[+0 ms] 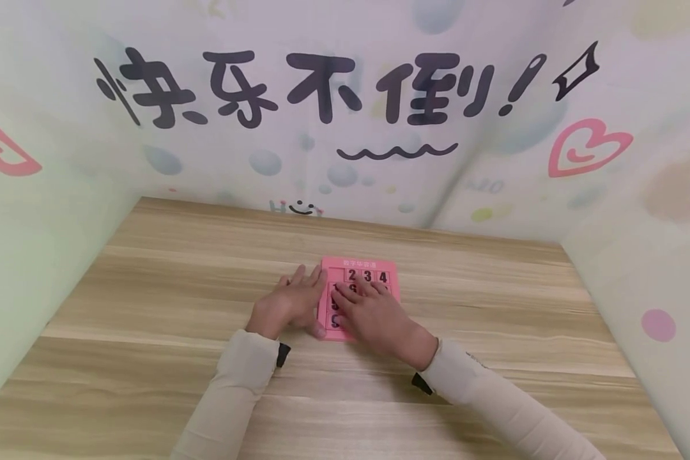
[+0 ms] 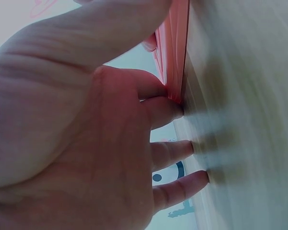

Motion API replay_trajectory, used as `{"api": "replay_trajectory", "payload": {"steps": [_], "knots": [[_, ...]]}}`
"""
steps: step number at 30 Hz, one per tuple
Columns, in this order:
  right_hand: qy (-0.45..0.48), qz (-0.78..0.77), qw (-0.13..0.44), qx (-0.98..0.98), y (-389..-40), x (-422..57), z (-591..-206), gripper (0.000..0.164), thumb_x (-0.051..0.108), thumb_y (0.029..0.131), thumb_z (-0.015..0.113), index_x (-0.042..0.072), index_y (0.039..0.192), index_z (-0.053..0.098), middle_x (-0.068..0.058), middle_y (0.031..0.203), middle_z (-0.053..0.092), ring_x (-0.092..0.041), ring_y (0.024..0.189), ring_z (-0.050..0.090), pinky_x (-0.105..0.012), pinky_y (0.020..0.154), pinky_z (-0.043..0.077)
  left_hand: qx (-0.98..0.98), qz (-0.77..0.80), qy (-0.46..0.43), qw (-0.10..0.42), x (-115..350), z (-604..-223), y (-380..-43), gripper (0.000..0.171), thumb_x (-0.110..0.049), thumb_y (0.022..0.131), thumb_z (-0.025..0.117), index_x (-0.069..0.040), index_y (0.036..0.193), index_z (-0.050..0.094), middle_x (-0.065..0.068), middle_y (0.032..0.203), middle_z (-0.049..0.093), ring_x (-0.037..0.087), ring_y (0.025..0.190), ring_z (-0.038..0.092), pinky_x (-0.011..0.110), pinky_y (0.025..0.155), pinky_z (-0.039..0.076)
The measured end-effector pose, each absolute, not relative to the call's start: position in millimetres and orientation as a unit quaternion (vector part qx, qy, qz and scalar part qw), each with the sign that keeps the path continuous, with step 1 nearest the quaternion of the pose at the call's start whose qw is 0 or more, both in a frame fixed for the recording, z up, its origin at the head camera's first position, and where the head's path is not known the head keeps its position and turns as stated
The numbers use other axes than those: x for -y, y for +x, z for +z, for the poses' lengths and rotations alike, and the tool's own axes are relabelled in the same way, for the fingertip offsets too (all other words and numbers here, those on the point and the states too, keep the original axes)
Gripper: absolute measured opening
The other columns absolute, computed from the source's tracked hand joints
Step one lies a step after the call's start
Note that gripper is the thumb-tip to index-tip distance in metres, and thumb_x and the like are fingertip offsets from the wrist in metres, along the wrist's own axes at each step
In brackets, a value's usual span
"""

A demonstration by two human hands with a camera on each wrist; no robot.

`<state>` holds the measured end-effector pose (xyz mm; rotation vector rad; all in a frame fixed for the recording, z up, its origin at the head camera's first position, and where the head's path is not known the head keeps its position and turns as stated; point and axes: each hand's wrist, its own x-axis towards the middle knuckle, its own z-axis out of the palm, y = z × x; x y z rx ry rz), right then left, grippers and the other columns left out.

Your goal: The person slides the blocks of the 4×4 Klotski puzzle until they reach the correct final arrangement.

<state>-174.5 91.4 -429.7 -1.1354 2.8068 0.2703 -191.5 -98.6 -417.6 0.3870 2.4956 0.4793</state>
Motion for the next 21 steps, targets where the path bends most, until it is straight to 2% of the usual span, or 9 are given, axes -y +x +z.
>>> {"api": "replay_trajectory", "payload": {"steps": [7, 15, 21], "knots": [[-0.370, 0.093, 0.033, -0.924, -173.6, -87.9, -429.9, 0.054, 0.044, 0.104, 0.044, 0.017, 0.151, 0.044, -0.002, 0.153, 0.045, -0.036, 0.146, 0.033, -0.055, 0.114, 0.036, -0.932, 0.174, 0.143, 0.283, 98.2, -416.5, -191.1, 0.117, -0.036, 0.077, 0.083, -0.008, 0.160, 0.006, 0.008, 0.168, 0.000, 0.034, 0.153, -0.010, 0.056, 0.123, 0.001], [-0.369, 0.117, 0.013, -0.922, -172.7, -84.2, -432.0, 0.056, 0.048, 0.104, 0.040, 0.016, 0.150, 0.045, -0.004, 0.152, 0.046, -0.037, 0.144, 0.036, -0.056, 0.112, 0.038, -0.933, 0.172, 0.147, 0.279, 98.4, -416.8, -190.9, 0.116, -0.036, 0.077, 0.083, -0.007, 0.160, 0.007, 0.010, 0.168, 0.001, 0.035, 0.153, -0.008, 0.058, 0.123, 0.003], [-0.369, 0.137, 0.022, -0.919, -173.6, -82.3, -431.6, 0.057, 0.048, 0.105, 0.039, 0.015, 0.152, 0.042, -0.005, 0.154, 0.043, -0.038, 0.145, 0.035, -0.058, 0.112, 0.037, -0.933, 0.172, 0.144, 0.281, 98.1, -417.2, -191.7, 0.116, -0.037, 0.077, 0.083, -0.008, 0.160, 0.007, 0.009, 0.168, 0.001, 0.035, 0.153, -0.009, 0.057, 0.123, 0.002]]}}
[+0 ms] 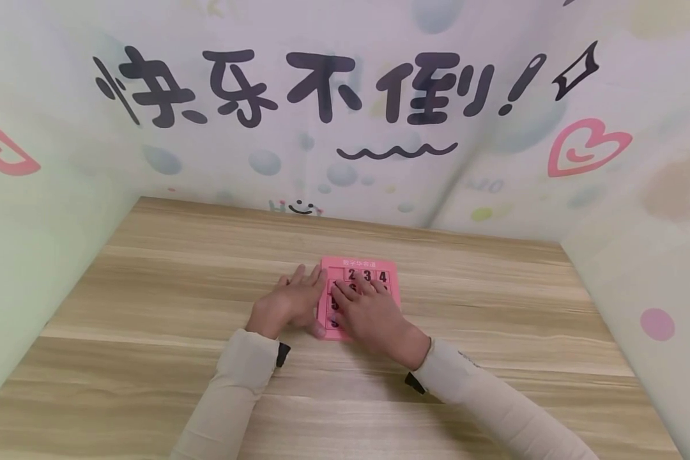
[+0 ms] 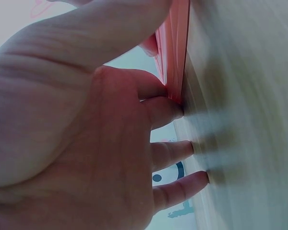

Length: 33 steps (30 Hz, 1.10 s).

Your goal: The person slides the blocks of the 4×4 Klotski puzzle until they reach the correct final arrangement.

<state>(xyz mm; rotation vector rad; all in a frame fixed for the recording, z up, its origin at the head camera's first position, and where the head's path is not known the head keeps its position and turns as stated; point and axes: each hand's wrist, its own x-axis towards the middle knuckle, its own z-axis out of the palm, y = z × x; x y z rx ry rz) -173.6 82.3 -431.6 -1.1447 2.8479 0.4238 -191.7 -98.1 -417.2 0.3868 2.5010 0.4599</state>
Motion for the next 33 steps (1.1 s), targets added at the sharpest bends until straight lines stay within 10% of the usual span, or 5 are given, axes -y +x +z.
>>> {"api": "replay_trajectory", "payload": {"steps": [33], "knots": [[-0.351, 0.128, 0.042, -0.927, -187.0, -80.5, -433.8, 0.063, 0.053, 0.104, 0.034, 0.015, 0.155, 0.035, -0.005, 0.158, 0.037, -0.037, 0.146, 0.033, -0.055, 0.116, 0.033, -0.933, 0.171, 0.151, 0.276, 98.7, -417.4, -191.8, 0.115, -0.036, 0.076, 0.083, -0.008, 0.160, 0.010, 0.009, 0.168, 0.003, 0.036, 0.153, -0.007, 0.056, 0.123, 0.002]]}}
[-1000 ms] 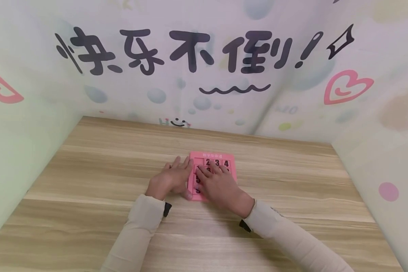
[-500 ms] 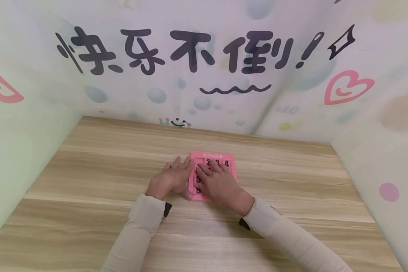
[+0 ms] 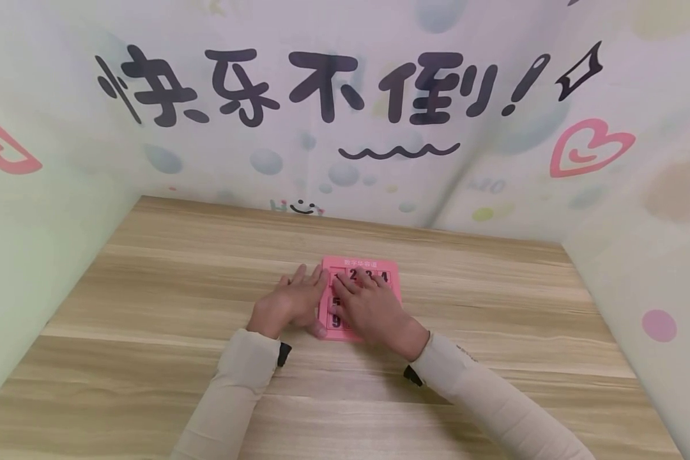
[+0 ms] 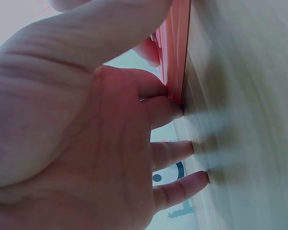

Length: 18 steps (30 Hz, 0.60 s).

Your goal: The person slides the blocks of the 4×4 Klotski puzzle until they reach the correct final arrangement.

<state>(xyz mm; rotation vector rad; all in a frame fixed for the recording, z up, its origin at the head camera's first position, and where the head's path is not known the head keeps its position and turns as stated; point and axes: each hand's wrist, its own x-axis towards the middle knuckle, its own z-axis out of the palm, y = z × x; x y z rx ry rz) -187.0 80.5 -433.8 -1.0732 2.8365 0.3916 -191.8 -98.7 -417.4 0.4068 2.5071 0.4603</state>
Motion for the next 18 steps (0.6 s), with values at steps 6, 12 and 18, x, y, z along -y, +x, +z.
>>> {"api": "replay_trajectory", "payload": {"steps": [6, 12, 18], "knots": [[-0.338, 0.113, 0.047, -0.933, -189.1, -79.2, -432.4, 0.064, 0.055, 0.104, 0.033, 0.016, 0.154, 0.037, -0.004, 0.158, 0.038, -0.036, 0.145, 0.035, -0.055, 0.116, 0.033, -0.934, 0.166, 0.152, 0.277, 98.3, -416.7, -191.9, 0.116, -0.037, 0.076, 0.083, -0.008, 0.160, 0.009, 0.010, 0.168, 0.003, 0.036, 0.153, -0.007, 0.056, 0.124, 0.003], [-0.336, 0.107, 0.053, -0.934, -191.2, -79.2, -432.5, 0.065, 0.056, 0.103, 0.033, 0.016, 0.155, 0.035, -0.004, 0.159, 0.037, -0.036, 0.146, 0.033, -0.056, 0.116, 0.032, -0.934, 0.165, 0.152, 0.277, 98.3, -415.9, -191.6, 0.116, -0.038, 0.076, 0.083, -0.008, 0.160, 0.009, 0.009, 0.168, 0.002, 0.036, 0.153, -0.007, 0.056, 0.123, 0.003], [-0.323, 0.084, 0.064, -0.940, -193.2, -78.8, -432.5, 0.064, 0.054, 0.104, 0.035, 0.016, 0.155, 0.035, -0.004, 0.159, 0.036, -0.036, 0.147, 0.032, -0.055, 0.117, 0.031, -0.934, 0.165, 0.153, 0.276, 98.1, -415.1, -191.4, 0.116, -0.037, 0.076, 0.084, -0.007, 0.160, 0.010, 0.010, 0.168, 0.002, 0.037, 0.153, -0.007, 0.057, 0.123, 0.004]]}}
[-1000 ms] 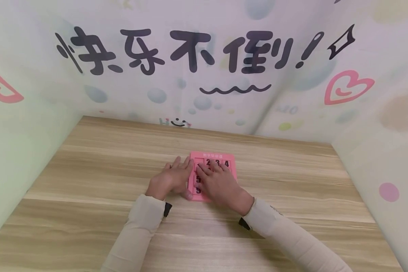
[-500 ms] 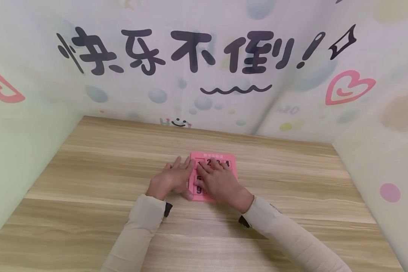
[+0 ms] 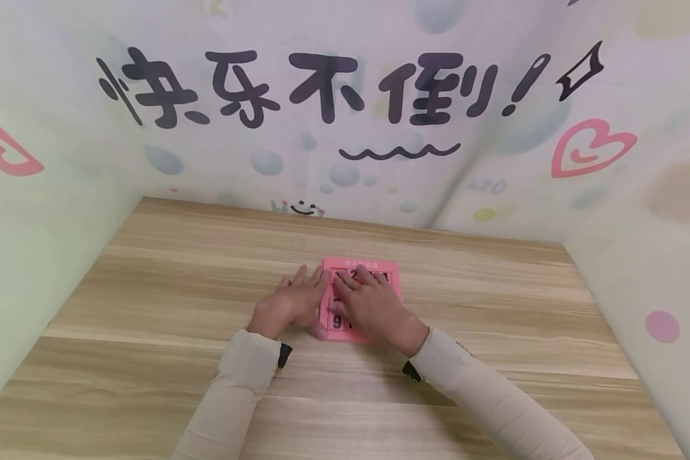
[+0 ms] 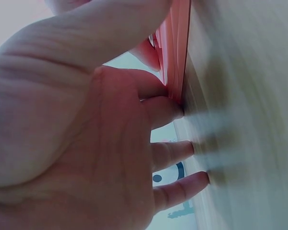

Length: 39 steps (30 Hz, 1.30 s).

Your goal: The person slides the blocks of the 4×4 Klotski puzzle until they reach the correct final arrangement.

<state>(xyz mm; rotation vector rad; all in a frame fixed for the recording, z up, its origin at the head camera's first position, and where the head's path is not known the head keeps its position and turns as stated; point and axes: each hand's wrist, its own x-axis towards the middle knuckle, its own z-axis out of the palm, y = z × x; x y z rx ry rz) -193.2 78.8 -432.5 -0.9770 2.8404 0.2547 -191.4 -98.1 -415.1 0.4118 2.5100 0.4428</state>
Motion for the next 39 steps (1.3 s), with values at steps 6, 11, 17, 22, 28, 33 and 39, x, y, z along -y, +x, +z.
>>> {"api": "replay_trajectory", "payload": {"steps": [6, 11, 17, 22, 28, 33, 39], "knots": [[-0.318, 0.082, 0.066, -0.942, -194.6, -77.5, -432.2, 0.063, 0.053, 0.104, 0.035, 0.016, 0.155, 0.034, -0.003, 0.159, 0.035, -0.036, 0.147, 0.032, -0.054, 0.117, 0.031, -0.936, 0.164, 0.151, 0.274, 97.7, -416.1, -191.6, 0.116, -0.037, 0.076, 0.084, -0.006, 0.159, 0.010, 0.011, 0.167, 0.002, 0.038, 0.153, -0.007, 0.057, 0.123, 0.004], [-0.321, 0.080, 0.063, -0.942, -196.2, -78.2, -431.9, 0.063, 0.052, 0.104, 0.036, 0.016, 0.155, 0.035, -0.003, 0.159, 0.036, -0.037, 0.146, 0.033, -0.055, 0.116, 0.032, -0.935, 0.165, 0.149, 0.276, 97.1, -417.0, -191.8, 0.117, -0.038, 0.075, 0.084, -0.008, 0.160, 0.009, 0.010, 0.167, 0.002, 0.037, 0.153, -0.007, 0.057, 0.123, 0.003], [-0.324, 0.073, 0.070, -0.941, -198.0, -80.7, -431.1, 0.062, 0.052, 0.104, 0.036, 0.017, 0.155, 0.034, -0.003, 0.159, 0.036, -0.037, 0.146, 0.032, -0.057, 0.115, 0.033, -0.934, 0.167, 0.149, 0.279, 96.5, -417.4, -191.5, 0.118, -0.037, 0.074, 0.085, -0.009, 0.160, 0.008, 0.009, 0.168, 0.002, 0.036, 0.153, -0.008, 0.057, 0.123, 0.003], [-0.322, 0.056, 0.076, -0.942, -199.1, -81.3, -430.6, 0.062, 0.052, 0.104, 0.037, 0.017, 0.155, 0.034, -0.004, 0.158, 0.036, -0.037, 0.147, 0.030, -0.058, 0.116, 0.032, -0.935, 0.165, 0.147, 0.278, 97.1, -417.9, -191.9, 0.119, -0.038, 0.074, 0.085, -0.010, 0.160, 0.008, 0.008, 0.168, 0.001, 0.036, 0.153, -0.008, 0.056, 0.123, 0.002], [-0.325, 0.054, 0.073, -0.941, -197.8, -80.8, -431.1, 0.065, 0.054, 0.102, 0.039, 0.019, 0.156, 0.032, -0.002, 0.160, 0.034, -0.035, 0.149, 0.028, -0.057, 0.116, 0.031, -0.936, 0.165, 0.145, 0.276, 98.0, -419.1, -191.9, 0.118, -0.038, 0.074, 0.085, -0.009, 0.160, 0.008, 0.008, 0.168, 0.001, 0.036, 0.153, -0.008, 0.057, 0.123, 0.003], [-0.332, 0.054, 0.072, -0.939, -191.4, -81.9, -433.0, 0.069, 0.056, 0.102, 0.037, 0.019, 0.158, 0.024, -0.001, 0.164, 0.025, -0.035, 0.150, 0.024, -0.058, 0.116, 0.031, -0.935, 0.162, 0.154, 0.275, 97.6, -418.5, -191.5, 0.117, -0.038, 0.077, 0.083, -0.007, 0.160, 0.007, 0.010, 0.168, 0.001, 0.037, 0.153, -0.008, 0.057, 0.123, 0.003], [-0.341, 0.047, 0.067, -0.937, -179.2, -85.8, -430.8, 0.067, 0.056, 0.103, 0.036, 0.018, 0.158, 0.027, -0.003, 0.164, 0.025, -0.036, 0.151, 0.021, -0.058, 0.116, 0.031, -0.934, 0.176, 0.154, 0.271, 99.0, -418.4, -190.8, 0.117, -0.035, 0.075, 0.084, -0.006, 0.159, 0.008, 0.010, 0.167, 0.002, 0.036, 0.153, -0.007, 0.056, 0.123, 0.003]]}}
